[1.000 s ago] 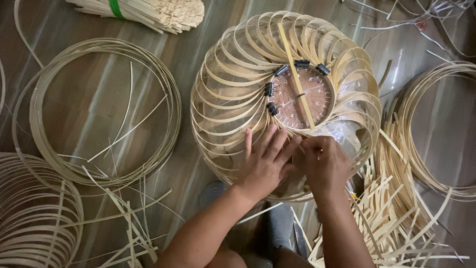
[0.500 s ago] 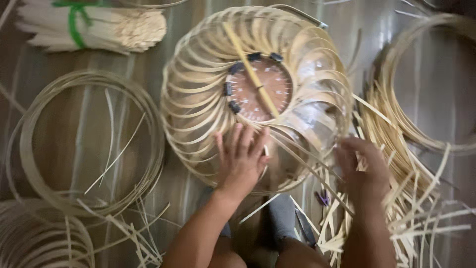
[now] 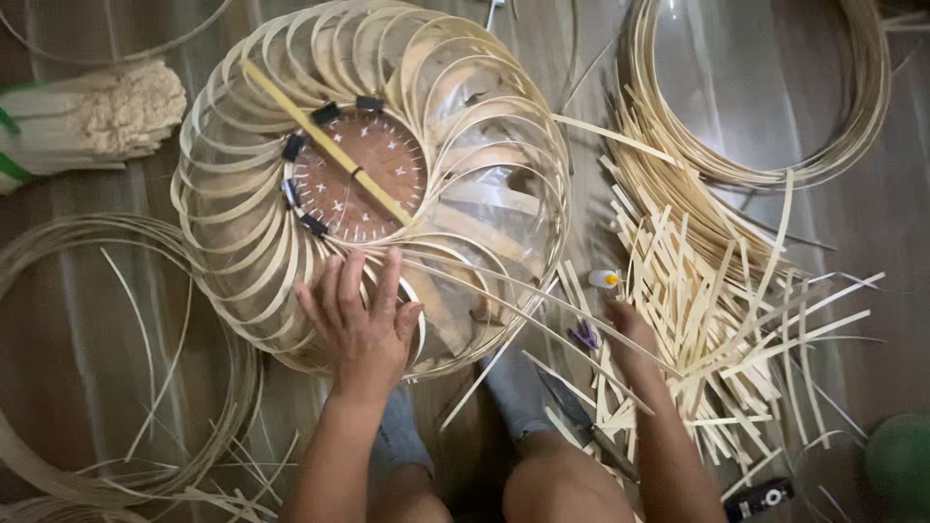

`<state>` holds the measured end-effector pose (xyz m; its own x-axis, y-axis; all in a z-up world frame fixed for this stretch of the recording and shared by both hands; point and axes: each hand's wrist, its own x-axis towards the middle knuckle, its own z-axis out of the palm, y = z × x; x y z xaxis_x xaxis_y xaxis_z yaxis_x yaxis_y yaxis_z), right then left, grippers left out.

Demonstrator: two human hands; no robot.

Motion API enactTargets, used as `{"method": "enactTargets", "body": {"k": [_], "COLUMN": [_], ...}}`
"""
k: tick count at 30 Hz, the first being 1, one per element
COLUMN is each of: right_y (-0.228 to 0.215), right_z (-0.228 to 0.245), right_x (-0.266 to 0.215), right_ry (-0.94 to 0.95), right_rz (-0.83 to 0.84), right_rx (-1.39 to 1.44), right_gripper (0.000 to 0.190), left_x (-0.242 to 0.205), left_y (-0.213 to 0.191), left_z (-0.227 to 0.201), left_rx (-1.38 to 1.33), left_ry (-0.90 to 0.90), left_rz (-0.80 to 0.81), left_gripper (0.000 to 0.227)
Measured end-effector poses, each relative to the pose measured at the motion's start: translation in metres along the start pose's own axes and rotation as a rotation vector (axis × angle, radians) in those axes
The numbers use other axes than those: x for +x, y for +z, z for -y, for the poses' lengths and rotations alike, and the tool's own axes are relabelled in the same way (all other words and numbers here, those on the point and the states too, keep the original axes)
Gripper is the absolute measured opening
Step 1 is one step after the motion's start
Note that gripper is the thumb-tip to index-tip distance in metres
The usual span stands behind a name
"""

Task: The person is weaving thin bamboo strips into a spherical frame and applying glue from a bottle to secure them. They use a knife to trim excess material while holding the structure between their legs.

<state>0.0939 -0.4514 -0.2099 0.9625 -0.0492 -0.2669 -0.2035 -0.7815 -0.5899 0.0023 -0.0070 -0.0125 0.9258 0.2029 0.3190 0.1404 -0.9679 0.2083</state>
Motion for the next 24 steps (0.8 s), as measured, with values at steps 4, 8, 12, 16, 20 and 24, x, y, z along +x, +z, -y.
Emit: {"method": "enactTargets", "body": {"k": [4,8,12,16,20,24], "right_y": [0.036,0.048,0.038,0.041,0.010,-0.082], "right_z": [0.018,0.032,0.036,0.048,0.059,0.068], "right_x": [0.017,0.040,0.057,0.061,0.063,0.050], "right_ry": [0.087,0.108,0.093,0.009,-0.099,-0.425], "right_rz": [-0.103,-0.251,-0.211,-0.171,-0.182,-0.166], "right_rx": [-0.136,-0.041,-0.073,-0.085,-0.090,0.254], "right_gripper": [0.056,0.060,0.047,0.040,0.043,0.057], "left_x": [0.002,0.002,0.002,0.000,0.004,0.001], "left_y": [-0.002,0.001,0.003,0.002,0.002,-0.002], "left_z": [-0.001,-0.003,-0.005,-0.004,-0.005,-0.007], "left_rx": [-0.018,-0.017,-0.033,-0.068,-0.088,-0.136], "left_ry": [-0.002,-0.014,-0.027,-0.027,-0.017,-0.040], "left_rz": [-0.031,-0.081,-0.093,-0.092,-0.146,-0.148], "left_gripper": [0.068,0.065,0.064,0.066,0.067,0.068]}}
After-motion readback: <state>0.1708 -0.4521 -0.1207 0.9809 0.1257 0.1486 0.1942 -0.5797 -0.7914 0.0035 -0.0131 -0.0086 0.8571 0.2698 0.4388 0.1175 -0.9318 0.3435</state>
